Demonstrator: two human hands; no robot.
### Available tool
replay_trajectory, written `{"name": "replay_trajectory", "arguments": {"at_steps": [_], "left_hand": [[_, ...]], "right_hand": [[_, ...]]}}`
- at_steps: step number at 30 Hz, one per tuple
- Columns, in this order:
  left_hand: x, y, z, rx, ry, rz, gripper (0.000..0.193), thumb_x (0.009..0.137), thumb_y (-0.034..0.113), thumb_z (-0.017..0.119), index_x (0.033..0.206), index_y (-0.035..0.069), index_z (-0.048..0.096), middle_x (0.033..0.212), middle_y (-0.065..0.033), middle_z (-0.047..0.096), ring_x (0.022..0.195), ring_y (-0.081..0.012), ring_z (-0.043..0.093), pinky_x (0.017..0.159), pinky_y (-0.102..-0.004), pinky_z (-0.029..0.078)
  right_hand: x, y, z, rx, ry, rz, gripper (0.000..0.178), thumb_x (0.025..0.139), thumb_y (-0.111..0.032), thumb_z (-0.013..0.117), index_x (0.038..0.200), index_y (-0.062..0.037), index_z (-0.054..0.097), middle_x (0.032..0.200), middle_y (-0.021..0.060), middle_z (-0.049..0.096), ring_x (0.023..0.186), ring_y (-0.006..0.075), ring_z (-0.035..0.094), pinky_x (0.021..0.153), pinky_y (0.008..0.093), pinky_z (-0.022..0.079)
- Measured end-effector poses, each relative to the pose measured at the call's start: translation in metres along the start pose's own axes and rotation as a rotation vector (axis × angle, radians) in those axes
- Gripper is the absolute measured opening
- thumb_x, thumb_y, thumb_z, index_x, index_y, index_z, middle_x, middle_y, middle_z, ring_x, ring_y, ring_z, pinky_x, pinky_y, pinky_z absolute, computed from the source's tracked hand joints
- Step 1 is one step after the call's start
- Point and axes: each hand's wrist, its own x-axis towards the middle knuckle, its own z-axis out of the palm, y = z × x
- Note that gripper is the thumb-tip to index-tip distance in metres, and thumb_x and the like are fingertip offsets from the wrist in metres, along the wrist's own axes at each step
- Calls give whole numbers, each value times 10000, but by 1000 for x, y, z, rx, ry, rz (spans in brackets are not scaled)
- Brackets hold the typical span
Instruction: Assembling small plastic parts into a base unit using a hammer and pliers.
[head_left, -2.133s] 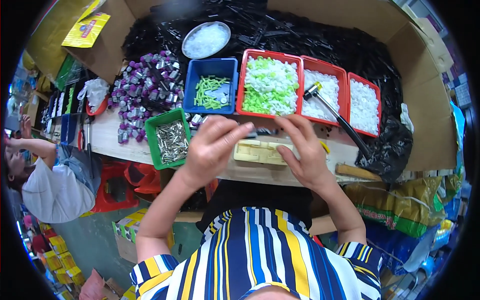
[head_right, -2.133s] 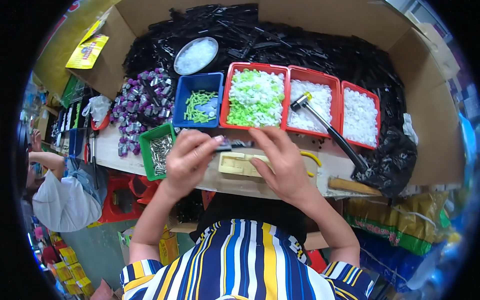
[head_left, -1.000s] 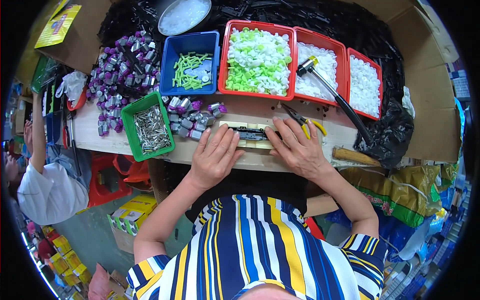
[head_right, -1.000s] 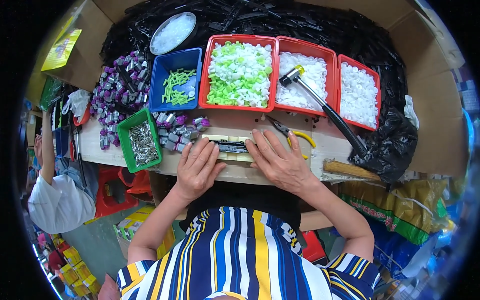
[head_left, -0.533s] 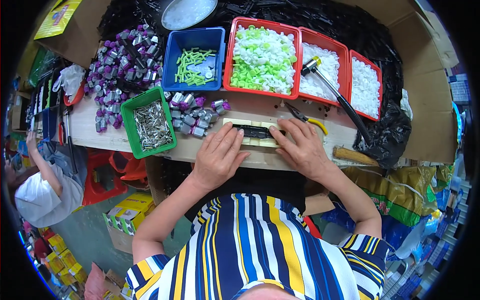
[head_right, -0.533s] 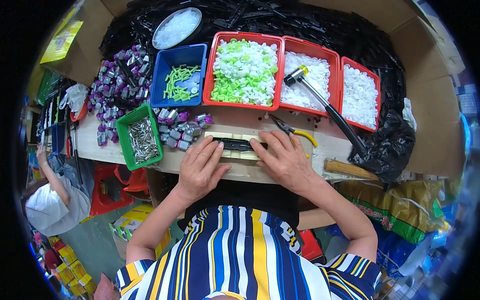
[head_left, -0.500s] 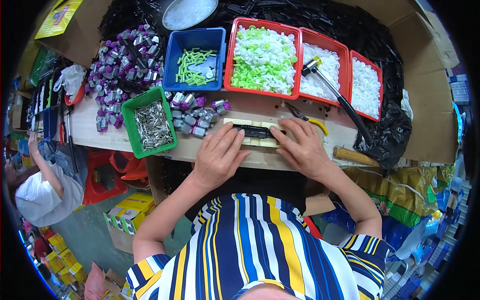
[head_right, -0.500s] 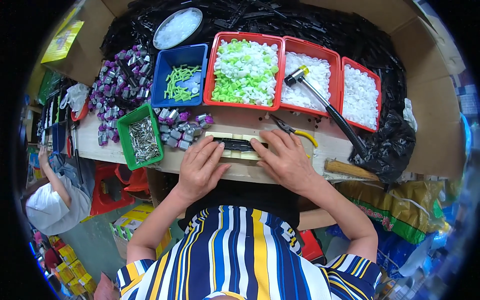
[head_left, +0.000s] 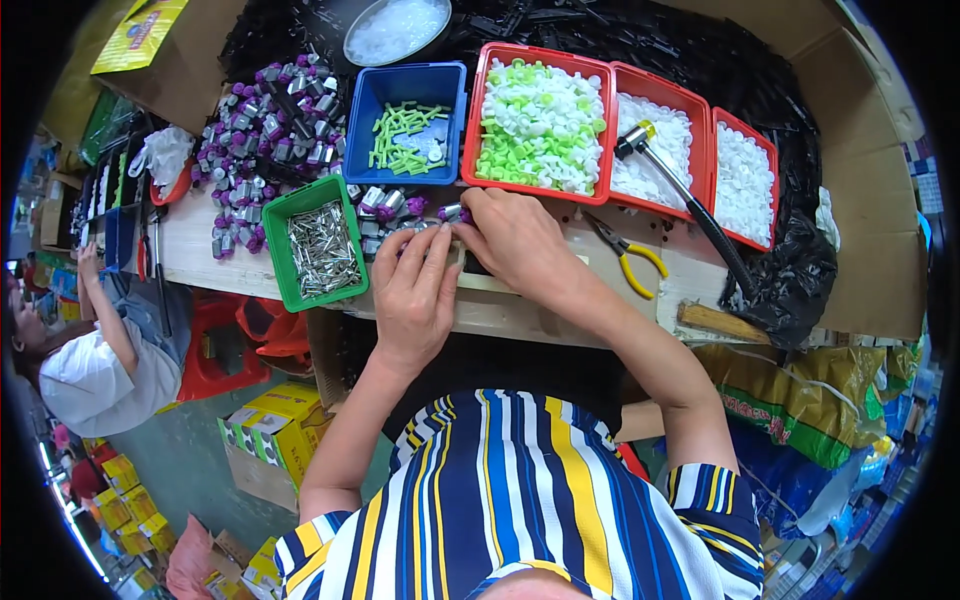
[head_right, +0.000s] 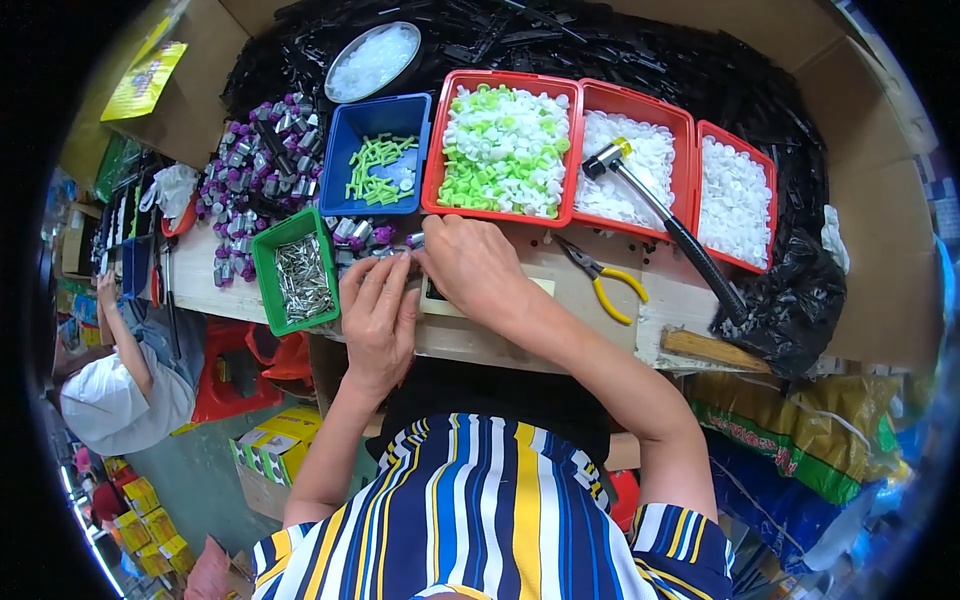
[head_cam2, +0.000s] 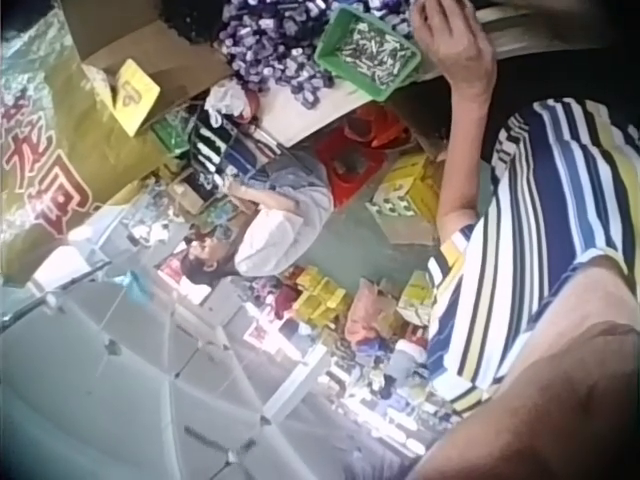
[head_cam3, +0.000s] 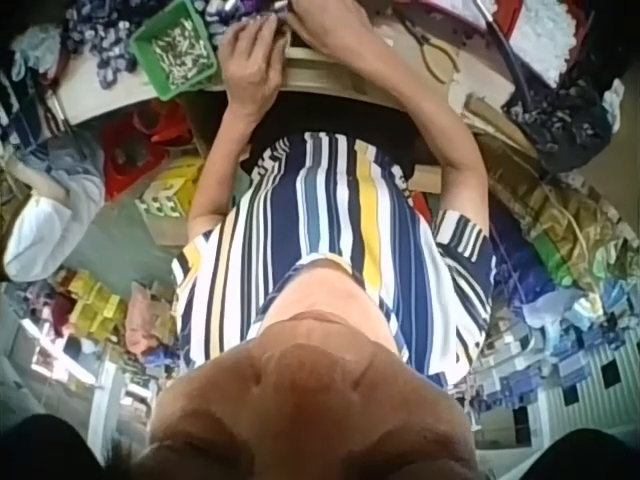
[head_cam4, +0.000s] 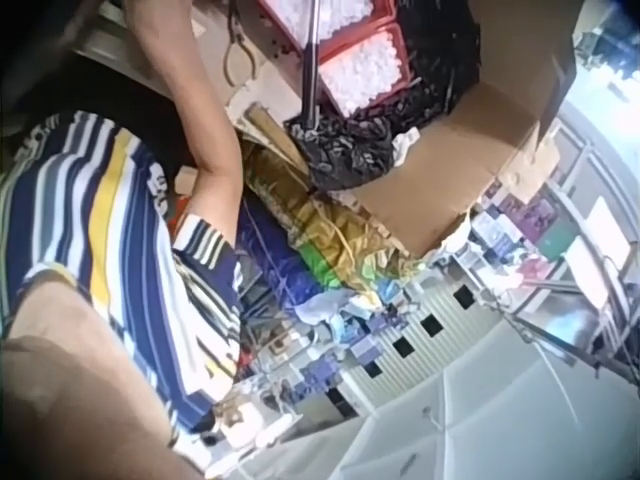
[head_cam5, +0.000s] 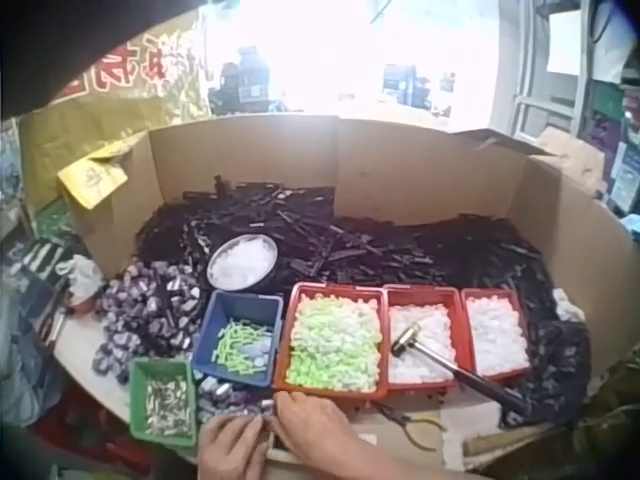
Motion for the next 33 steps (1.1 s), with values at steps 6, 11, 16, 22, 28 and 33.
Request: {"name": "replay_trajectory", "arguments": {"at_steps": [6, 11, 16, 22, 28, 33], "left_hand": [[5, -8, 5, 18, -2, -51, 376, 885, 109, 656, 1243, -1, 628, 1192, -125, 612, 1107, -333, 524, 946, -437, 426], [13, -3, 2, 148, -127, -60, 381, 891, 143, 649, 1259, 51, 627, 1190, -112, 589, 1109, -319, 509, 921, -446, 403], [14, -2, -1, 68, -80, -73, 353, 878, 77, 639, 1231, 48, 646, 1178, -110, 598, 1104, -324, 508, 925, -434, 418], [18, 9, -18, -391, 7, -111, 337, 846, 40, 689, 1182, 19, 684, 1028, -108, 666, 957, -271, 556, 805, -352, 456], [18, 18, -12, -963, -117, -446, 284, 863, 73, 734, 1137, 2, 706, 978, -40, 693, 824, -103, 538, 677, -231, 409], [18, 29, -13, -1411, -191, -755, 268, 889, 55, 717, 1143, -27, 691, 1013, -59, 699, 852, -67, 614, 748, -201, 485]], "right_hand": [[0, 1, 9, 115, 110, -4, 220, 831, -133, 719, 961, 19, 626, 799, 186, 663, 772, 356, 663, 698, 419, 521], [-8, 0, 7, 346, 158, 57, 253, 778, -31, 742, 1004, 13, 637, 879, 121, 674, 786, 201, 678, 674, 338, 540], [-22, -4, -17, 492, 169, -8, 263, 777, -1, 744, 1019, 4, 642, 974, 80, 662, 851, 153, 655, 737, 297, 532], [-46, -5, -27, 766, 133, 94, 264, 816, -2, 731, 1067, 15, 649, 1052, 54, 648, 937, 118, 630, 800, 260, 516], [-56, -4, -32, 681, 162, 34, 353, 818, 0, 742, 1156, 13, 642, 1074, 71, 659, 961, 130, 635, 803, 261, 520], [-61, -6, -34, 796, 197, 121, 388, 824, -27, 755, 1186, 18, 624, 1082, 72, 665, 977, 137, 647, 810, 274, 523]]}}
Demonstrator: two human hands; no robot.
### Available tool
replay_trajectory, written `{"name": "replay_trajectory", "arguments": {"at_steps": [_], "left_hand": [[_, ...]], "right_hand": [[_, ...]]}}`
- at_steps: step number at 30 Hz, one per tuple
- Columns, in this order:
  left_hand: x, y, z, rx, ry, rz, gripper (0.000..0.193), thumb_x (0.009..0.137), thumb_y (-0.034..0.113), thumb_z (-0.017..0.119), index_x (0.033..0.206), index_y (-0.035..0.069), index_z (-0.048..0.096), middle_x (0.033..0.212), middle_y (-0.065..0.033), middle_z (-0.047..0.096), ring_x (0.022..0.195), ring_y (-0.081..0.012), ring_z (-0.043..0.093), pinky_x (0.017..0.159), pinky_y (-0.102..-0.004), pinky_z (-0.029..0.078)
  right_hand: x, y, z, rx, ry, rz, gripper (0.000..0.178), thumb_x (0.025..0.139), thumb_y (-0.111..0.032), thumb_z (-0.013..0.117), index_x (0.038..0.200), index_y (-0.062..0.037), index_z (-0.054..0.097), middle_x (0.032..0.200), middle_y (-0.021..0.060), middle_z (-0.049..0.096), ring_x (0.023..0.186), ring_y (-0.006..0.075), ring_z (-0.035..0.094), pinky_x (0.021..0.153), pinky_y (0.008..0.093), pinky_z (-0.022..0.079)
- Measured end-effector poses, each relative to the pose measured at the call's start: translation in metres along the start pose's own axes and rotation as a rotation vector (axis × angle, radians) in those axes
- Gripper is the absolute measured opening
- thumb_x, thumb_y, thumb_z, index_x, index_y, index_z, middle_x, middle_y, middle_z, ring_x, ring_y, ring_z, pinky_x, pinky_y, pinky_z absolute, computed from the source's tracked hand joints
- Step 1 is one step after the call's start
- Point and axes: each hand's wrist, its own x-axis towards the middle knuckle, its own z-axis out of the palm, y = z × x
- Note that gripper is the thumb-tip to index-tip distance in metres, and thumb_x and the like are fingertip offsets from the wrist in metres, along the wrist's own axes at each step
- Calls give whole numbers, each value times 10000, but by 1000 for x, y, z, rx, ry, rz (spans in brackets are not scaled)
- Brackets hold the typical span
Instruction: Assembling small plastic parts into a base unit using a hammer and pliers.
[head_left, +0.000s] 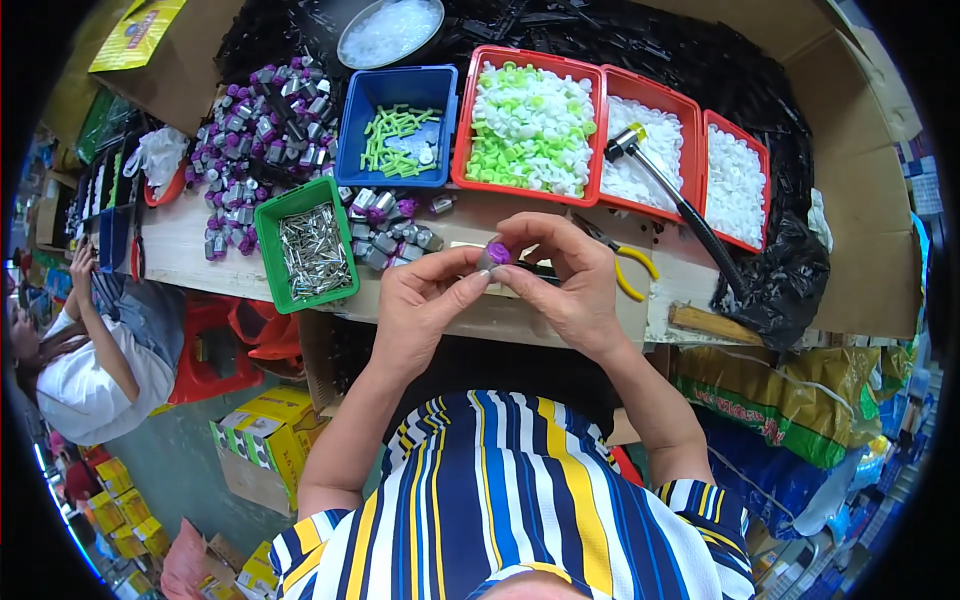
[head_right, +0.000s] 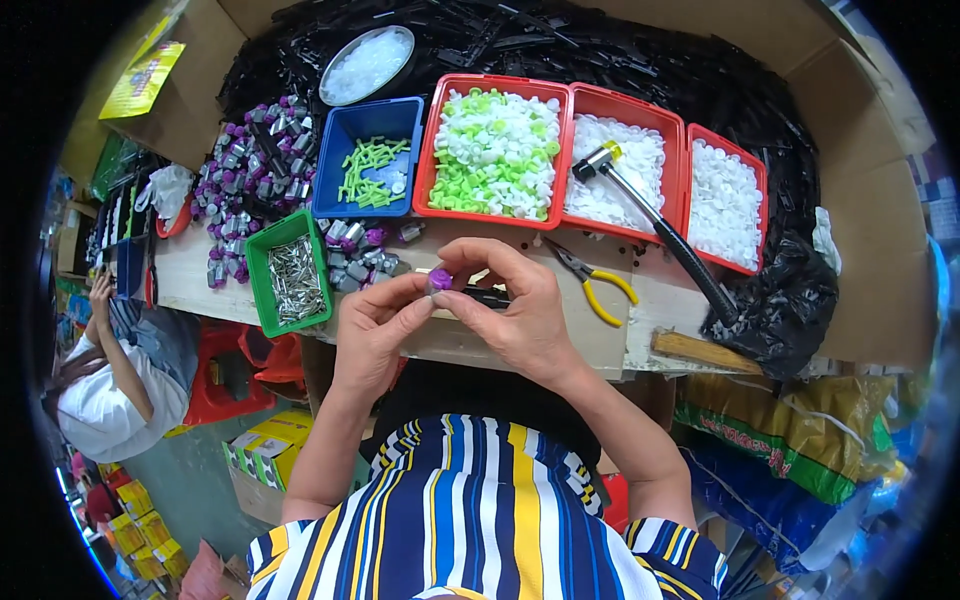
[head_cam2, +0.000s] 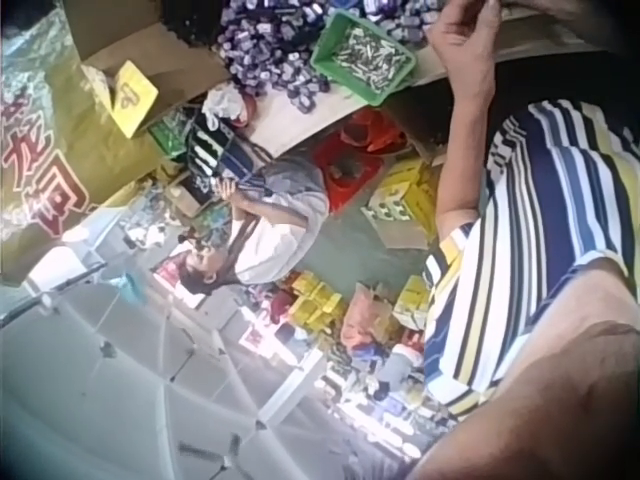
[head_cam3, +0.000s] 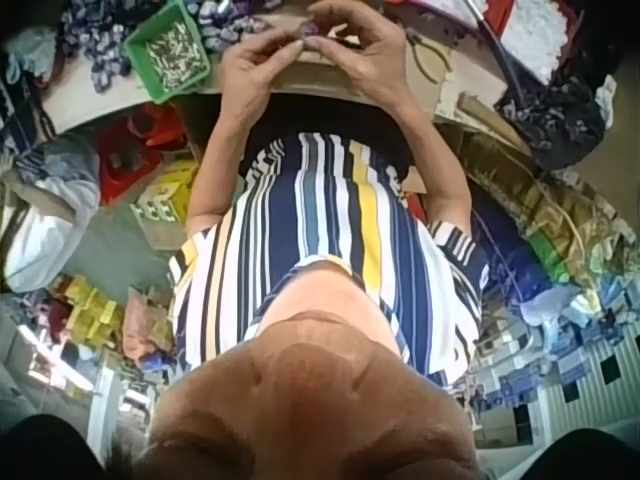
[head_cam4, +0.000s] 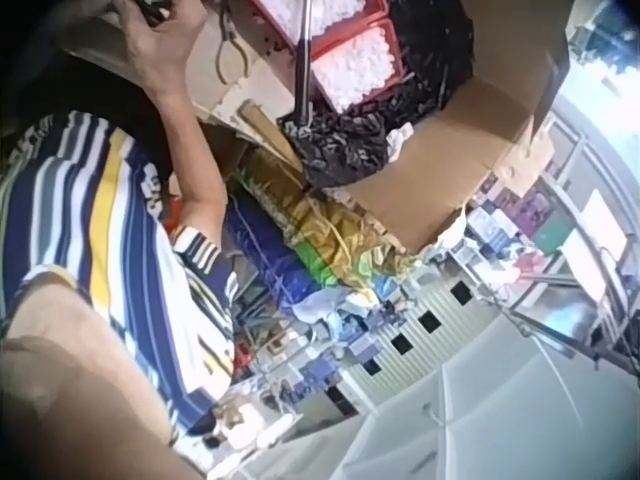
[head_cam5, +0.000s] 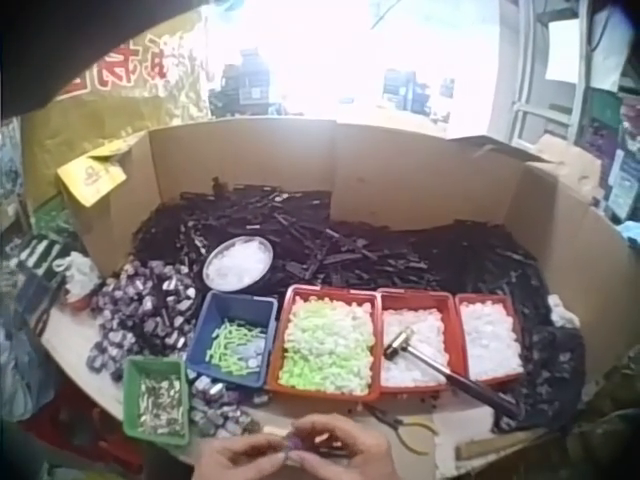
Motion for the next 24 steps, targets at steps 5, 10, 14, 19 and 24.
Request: {"name": "replay_trajectory", "arguments": {"at_steps": [5, 10, 14, 19, 24], "left_hand": [[-2, 8, -11, -102, -134, -131, 276, 869, 45, 729, 1131, -33, 691, 1001, -82, 722, 901, -113, 670, 799, -230, 527], [-5, 14, -25, -113, -242, -298, 265, 824, 66, 750, 1065, -37, 708, 945, -106, 730, 814, -121, 674, 722, -232, 515], [-10, 3, -25, -209, -56, -223, 207, 871, 98, 728, 1041, -21, 727, 900, -82, 734, 751, -91, 648, 625, -206, 449], [-17, -9, -2, -245, 131, -119, 169, 902, 116, 716, 1017, -4, 748, 892, -45, 729, 761, -62, 606, 655, -210, 428], [-26, -13, 1, -72, 153, -76, 185, 919, 108, 698, 1018, -44, 734, 922, -67, 721, 778, -81, 628, 677, -232, 474]], "right_hand": [[9, -12, -3, 68, -131, 15, 439, 793, -54, 783, 1195, 13, 617, 1095, 74, 668, 982, 141, 653, 857, 294, 519], [15, -12, -3, 13, -282, -47, 427, 753, -58, 795, 1145, 9, 638, 1068, 82, 678, 988, 170, 653, 870, 314, 518], [8, -8, 8, -386, -51, -349, 374, 711, -67, 813, 1052, -17, 668, 1016, 111, 680, 919, 256, 652, 810, 357, 508], [-11, -15, 30, -798, 117, -486, 334, 702, -94, 810, 1002, -52, 670, 978, 78, 676, 879, 280, 631, 746, 381, 448], [-12, -11, 25, -882, 140, -476, 307, 717, -98, 787, 998, -52, 673, 985, 77, 656, 897, 286, 617, 783, 391, 439]]}}
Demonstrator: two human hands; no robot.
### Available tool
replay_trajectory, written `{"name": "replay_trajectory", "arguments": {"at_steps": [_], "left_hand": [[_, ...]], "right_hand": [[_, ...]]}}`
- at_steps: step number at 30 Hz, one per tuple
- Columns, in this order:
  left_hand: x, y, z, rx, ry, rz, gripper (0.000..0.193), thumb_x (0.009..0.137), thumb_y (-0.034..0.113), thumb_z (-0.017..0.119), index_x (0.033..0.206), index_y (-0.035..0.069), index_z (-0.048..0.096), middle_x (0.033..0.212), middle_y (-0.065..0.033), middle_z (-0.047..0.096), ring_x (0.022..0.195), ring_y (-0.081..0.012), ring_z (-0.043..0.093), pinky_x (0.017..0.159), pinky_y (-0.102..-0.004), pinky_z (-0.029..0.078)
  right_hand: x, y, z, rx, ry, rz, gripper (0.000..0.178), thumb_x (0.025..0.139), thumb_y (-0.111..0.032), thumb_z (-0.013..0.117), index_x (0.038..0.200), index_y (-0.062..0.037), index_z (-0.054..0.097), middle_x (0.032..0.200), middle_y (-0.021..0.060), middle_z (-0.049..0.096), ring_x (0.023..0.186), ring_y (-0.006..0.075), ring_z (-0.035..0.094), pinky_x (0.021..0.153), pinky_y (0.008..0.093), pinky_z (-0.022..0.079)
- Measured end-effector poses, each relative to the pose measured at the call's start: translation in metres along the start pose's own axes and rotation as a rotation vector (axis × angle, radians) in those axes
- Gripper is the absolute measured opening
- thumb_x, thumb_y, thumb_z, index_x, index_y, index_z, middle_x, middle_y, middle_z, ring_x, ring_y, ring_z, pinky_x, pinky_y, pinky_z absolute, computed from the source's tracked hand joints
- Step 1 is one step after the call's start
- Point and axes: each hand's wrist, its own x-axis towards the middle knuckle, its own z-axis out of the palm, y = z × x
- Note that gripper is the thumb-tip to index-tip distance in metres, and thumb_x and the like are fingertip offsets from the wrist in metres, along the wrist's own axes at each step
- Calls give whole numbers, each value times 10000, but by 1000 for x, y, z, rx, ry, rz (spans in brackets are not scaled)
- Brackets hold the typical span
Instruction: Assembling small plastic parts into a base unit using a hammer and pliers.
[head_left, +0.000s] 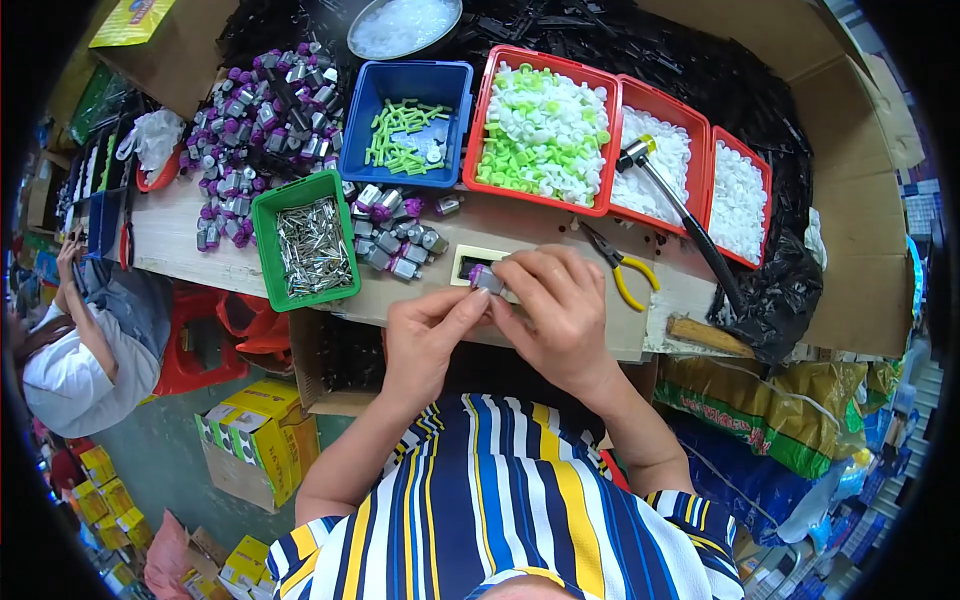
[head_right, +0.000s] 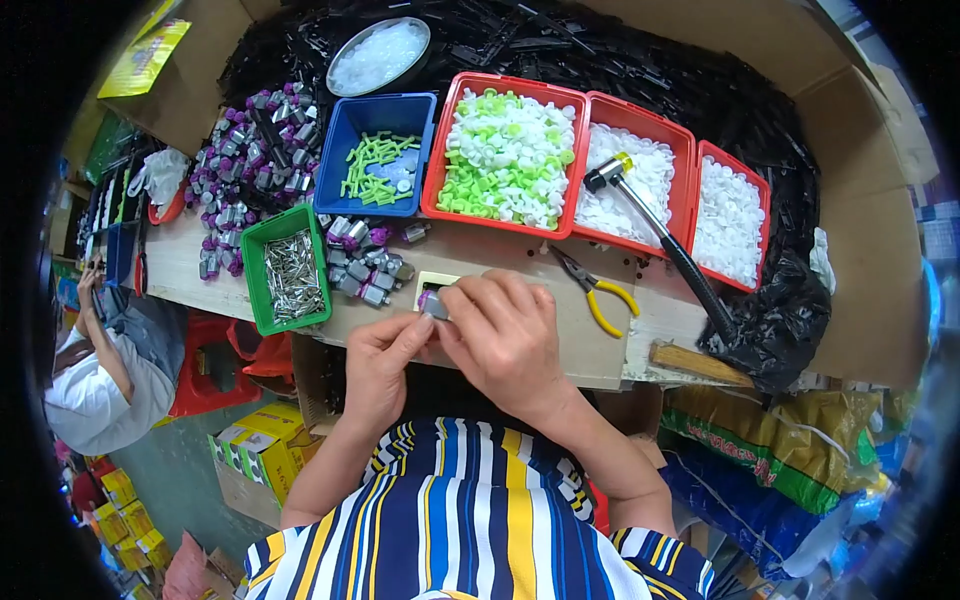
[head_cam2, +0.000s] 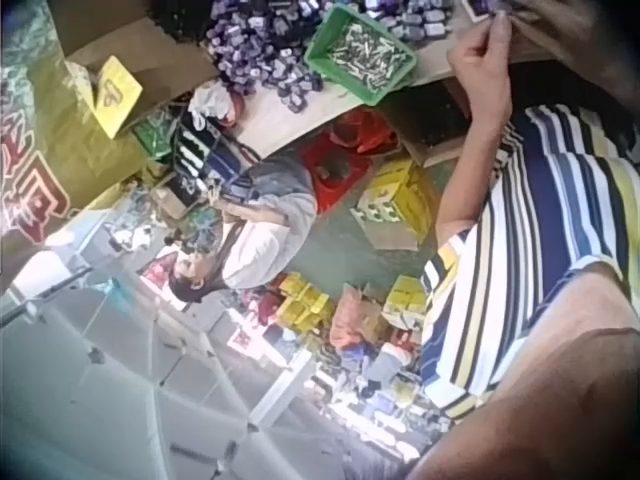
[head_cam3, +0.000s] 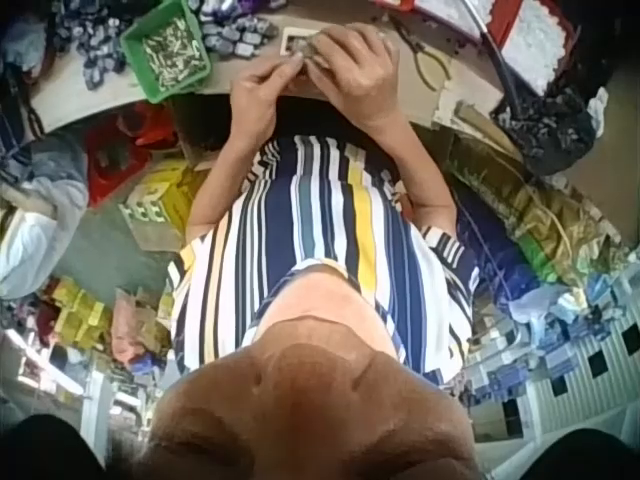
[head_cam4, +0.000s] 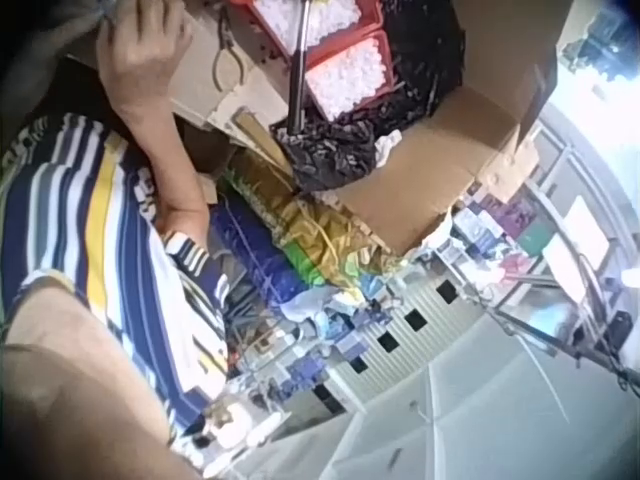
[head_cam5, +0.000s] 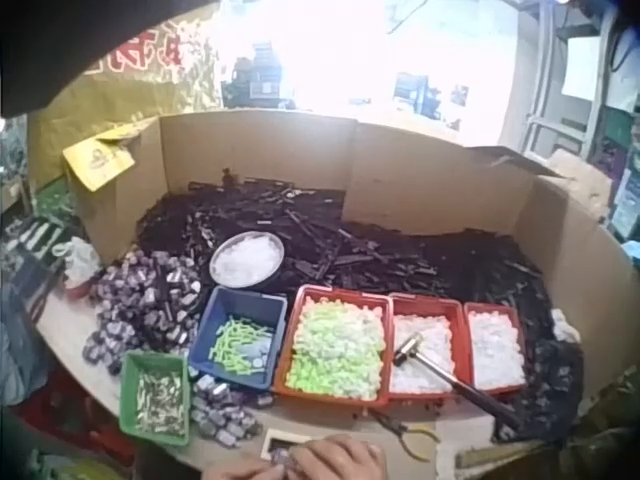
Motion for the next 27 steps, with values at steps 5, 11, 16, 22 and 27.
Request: {"name": "replay_trajectory", "arguments": {"at_steps": [5, 11, 16, 22, 27], "left_hand": [[-2, 10, -14, 768, 194, 535, 187, 844, 24, 724, 1026, -19, 729, 979, -125, 702, 848, -171, 646, 763, -282, 500], [11, 1, -17, 1130, 132, 906, 237, 759, -23, 749, 993, -5, 720, 1004, -126, 666, 938, -314, 634, 788, -377, 519], [23, -13, -17, 1244, 34, 1013, 261, 778, 30, 751, 1033, -11, 710, 1086, -123, 657, 1022, -320, 622, 823, -399, 500], [29, -24, -29, 1324, -67, 1095, 303, 793, 45, 751, 1083, -24, 697, 1163, -131, 658, 1085, -307, 615, 825, -404, 471], [29, -29, -34, 1359, -91, 1127, 340, 773, 71, 773, 1091, -21, 694, 1167, -124, 660, 1096, -296, 617, 829, -397, 453]], "right_hand": [[-4, 22, 16, 175, -129, 156, 263, 730, -102, 783, 976, -60, 701, 1058, 95, 609, 980, 283, 582, 793, 403, 446], [-2, 21, 26, 172, -173, 190, 246, 735, -114, 781, 969, -69, 721, 1041, 73, 609, 994, 279, 567, 808, 417, 448], [0, 21, 24, 176, -204, 191, 246, 737, -110, 772, 975, -68, 730, 1022, 69, 615, 992, 276, 568, 811, 417, 448], [-4, 25, 27, 198, -222, 182, 250, 739, -94, 761, 986, -63, 736, 1010, 68, 620, 983, 274, 575, 809, 413, 450], [2, 21, 18, 129, -260, 113, 209, 757, -69, 752, 961, -37, 720, 990, 85, 632, 940, 282, 601, 780, 405, 476]]}}
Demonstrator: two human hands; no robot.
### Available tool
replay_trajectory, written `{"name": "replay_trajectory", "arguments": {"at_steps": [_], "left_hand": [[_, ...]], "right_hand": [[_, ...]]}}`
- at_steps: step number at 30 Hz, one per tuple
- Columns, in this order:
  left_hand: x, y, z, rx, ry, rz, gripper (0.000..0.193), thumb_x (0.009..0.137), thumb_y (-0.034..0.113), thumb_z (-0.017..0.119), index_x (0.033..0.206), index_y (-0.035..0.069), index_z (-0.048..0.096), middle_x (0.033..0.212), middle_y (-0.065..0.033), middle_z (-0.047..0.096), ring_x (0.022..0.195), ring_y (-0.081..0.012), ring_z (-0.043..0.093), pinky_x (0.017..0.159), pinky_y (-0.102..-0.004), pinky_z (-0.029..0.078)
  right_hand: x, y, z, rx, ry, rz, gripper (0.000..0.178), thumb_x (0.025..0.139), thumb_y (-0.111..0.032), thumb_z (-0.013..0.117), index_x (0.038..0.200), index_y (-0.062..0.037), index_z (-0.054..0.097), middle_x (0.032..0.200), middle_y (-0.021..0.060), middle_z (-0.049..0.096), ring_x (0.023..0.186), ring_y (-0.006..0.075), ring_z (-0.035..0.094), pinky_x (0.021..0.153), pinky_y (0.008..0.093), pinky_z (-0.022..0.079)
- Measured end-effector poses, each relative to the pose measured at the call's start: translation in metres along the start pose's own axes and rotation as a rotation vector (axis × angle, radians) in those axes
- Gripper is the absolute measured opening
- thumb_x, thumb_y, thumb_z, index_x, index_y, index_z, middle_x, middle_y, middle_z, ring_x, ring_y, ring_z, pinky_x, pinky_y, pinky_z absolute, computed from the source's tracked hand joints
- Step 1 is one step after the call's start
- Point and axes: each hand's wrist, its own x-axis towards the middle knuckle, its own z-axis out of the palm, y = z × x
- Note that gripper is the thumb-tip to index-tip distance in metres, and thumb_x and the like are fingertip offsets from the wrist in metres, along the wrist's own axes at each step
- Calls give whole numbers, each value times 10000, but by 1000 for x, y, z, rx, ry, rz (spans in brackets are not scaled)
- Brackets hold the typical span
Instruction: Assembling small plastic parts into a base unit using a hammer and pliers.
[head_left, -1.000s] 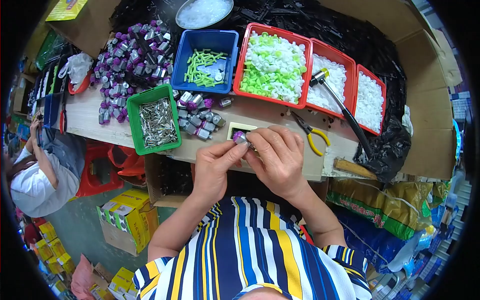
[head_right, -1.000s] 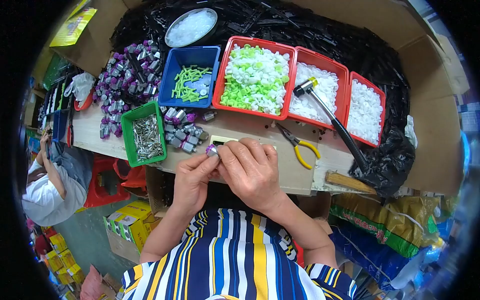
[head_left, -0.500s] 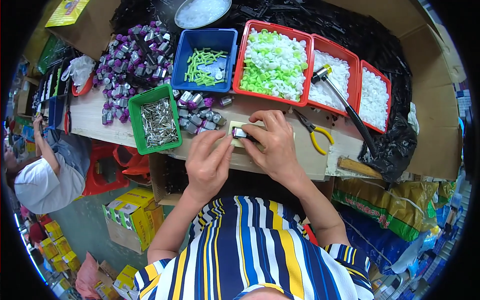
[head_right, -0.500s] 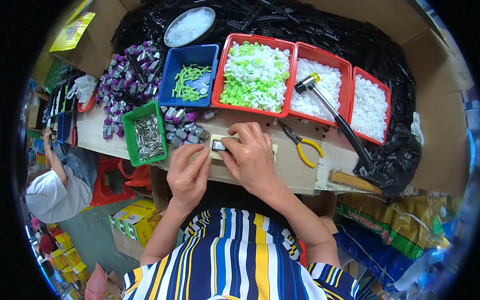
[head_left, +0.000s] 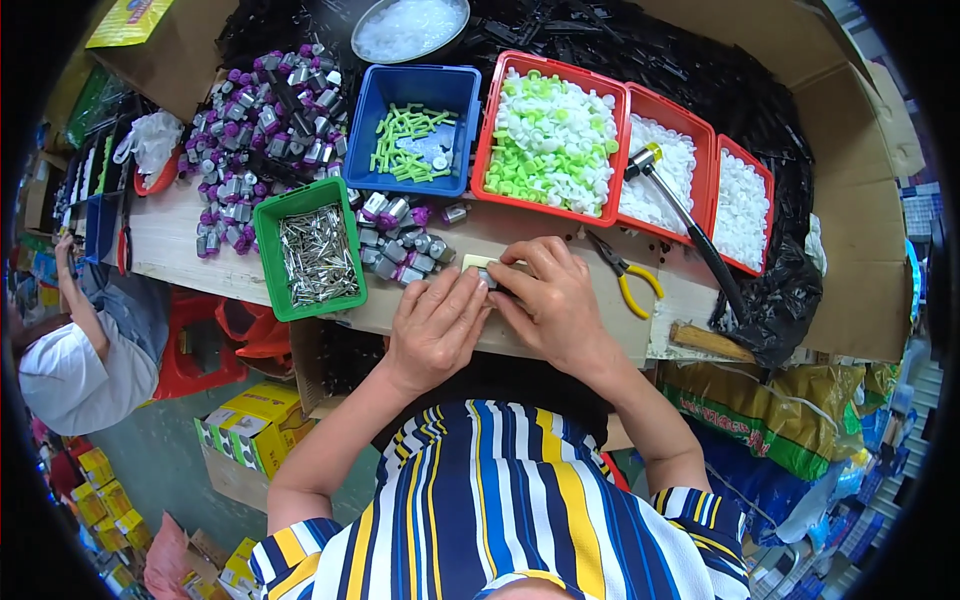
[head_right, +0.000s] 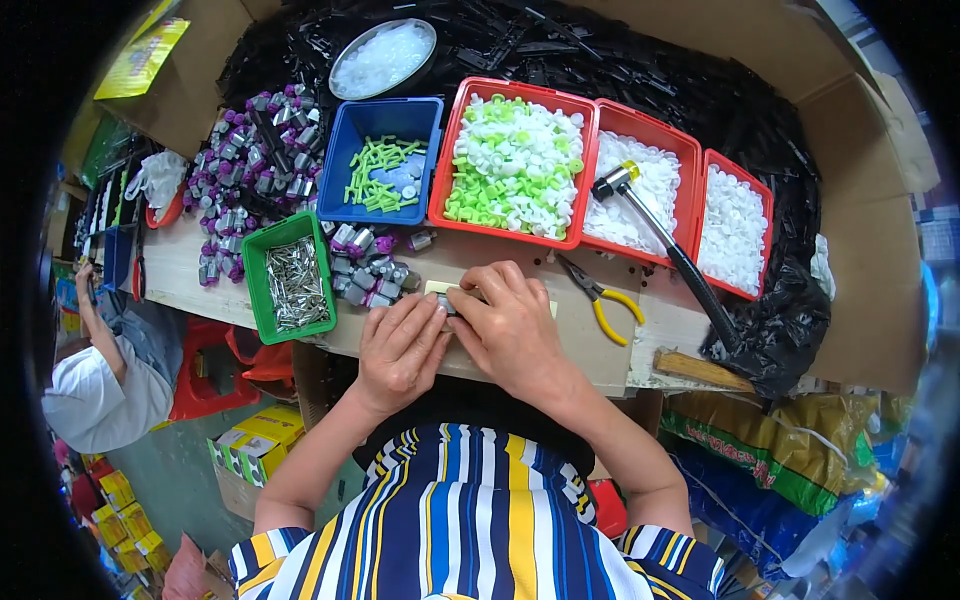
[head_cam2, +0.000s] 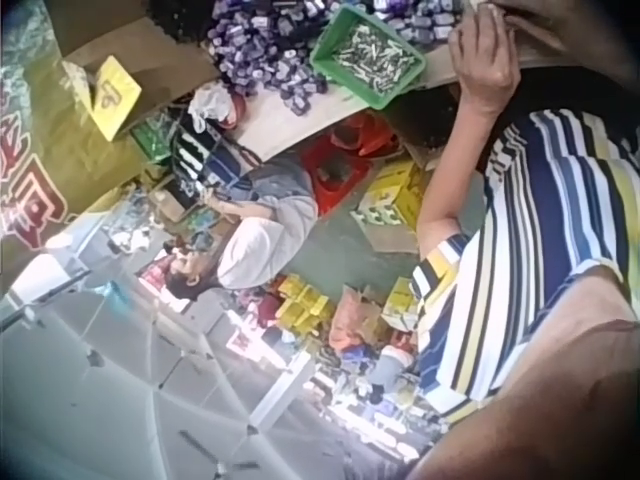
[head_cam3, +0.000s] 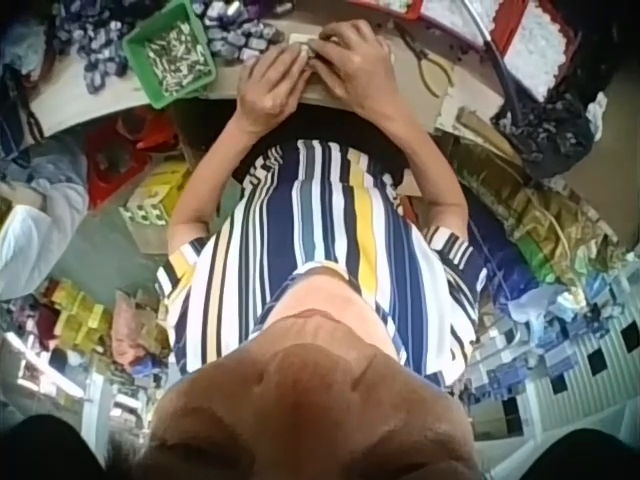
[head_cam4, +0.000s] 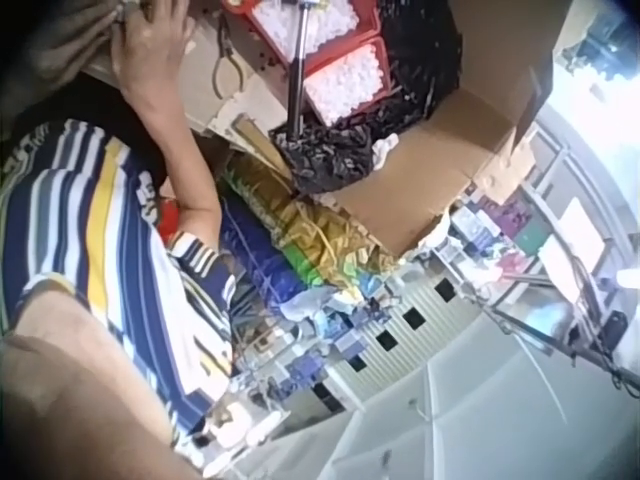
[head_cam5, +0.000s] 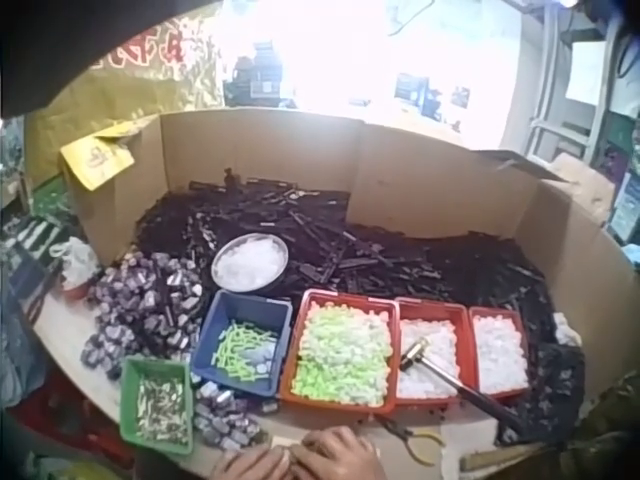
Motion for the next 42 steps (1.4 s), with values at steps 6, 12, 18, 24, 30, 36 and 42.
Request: {"name": "replay_trajectory", "arguments": {"at_steps": [6, 12, 18, 24, 30, 36, 42], "left_hand": [[6, 3, -4, -67, -11, -91, 332, 771, 75, 763, 1084, -15, 704, 1154, -124, 666, 1048, -286, 624, 838, -393, 456], [14, 1, -36, -130, 86, -221, 350, 756, -11, 743, 1102, 24, 705, 1103, -123, 652, 1054, -320, 604, 852, -419, 485], [15, -47, -91, 127, 107, -448, 187, 794, -23, 702, 980, -11, 717, 931, -117, 648, 912, -311, 584, 813, -404, 479], [14, -81, -96, 241, -31, -492, 203, 748, 11, 738, 950, -10, 718, 897, -125, 630, 929, -308, 552, 804, -417, 459], [17, -94, -91, 259, -99, -496, 112, 694, 32, 772, 793, 12, 725, 800, -93, 610, 873, -295, 562, 771, -417, 463], [19, -97, -95, 202, -106, -479, 66, 710, -8, 738, 764, -5, 699, 795, -113, 611, 859, -309, 561, 759, -413, 464], [29, -73, -104, 71, 90, -581, 33, 801, -48, 657, 822, -24, 648, 814, -145, 631, 782, -319, 602, 696, -384, 475]], "right_hand": [[47, 28, -34, -64, 135, -119, 148, 771, 8, 720, 913, 1, 676, 893, 131, 625, 769, 302, 641, 665, 390, 511], [85, 47, -30, -463, -63, -85, 104, 836, -39, 620, 916, -38, 687, 951, 103, 598, 952, 267, 600, 788, 406, 458], [97, 45, -41, -594, -249, -195, 74, 813, -57, 585, 838, -30, 650, 950, 105, 587, 1000, 257, 576, 836, 409, 443], [105, 50, -41, -576, -268, -262, 62, 803, -40, 580, 820, -16, 635, 910, 116, 597, 972, 262, 589, 856, 400, 442], [104, 40, -43, -666, -306, -213, 78, 822, -12, 577, 857, -11, 646, 942, 106, 606, 1002, 244, 590, 877, 396, 438], [107, 42, -43, -601, -297, -205, 73, 852, -25, 595, 875, 3, 658, 932, 112, 621, 963, 245, 609, 864, 396, 449], [90, 45, -53, 85, -98, -22, 64, 862, -16, 665, 911, 24, 652, 862, 119, 665, 801, 251, 664, 740, 351, 518]]}}
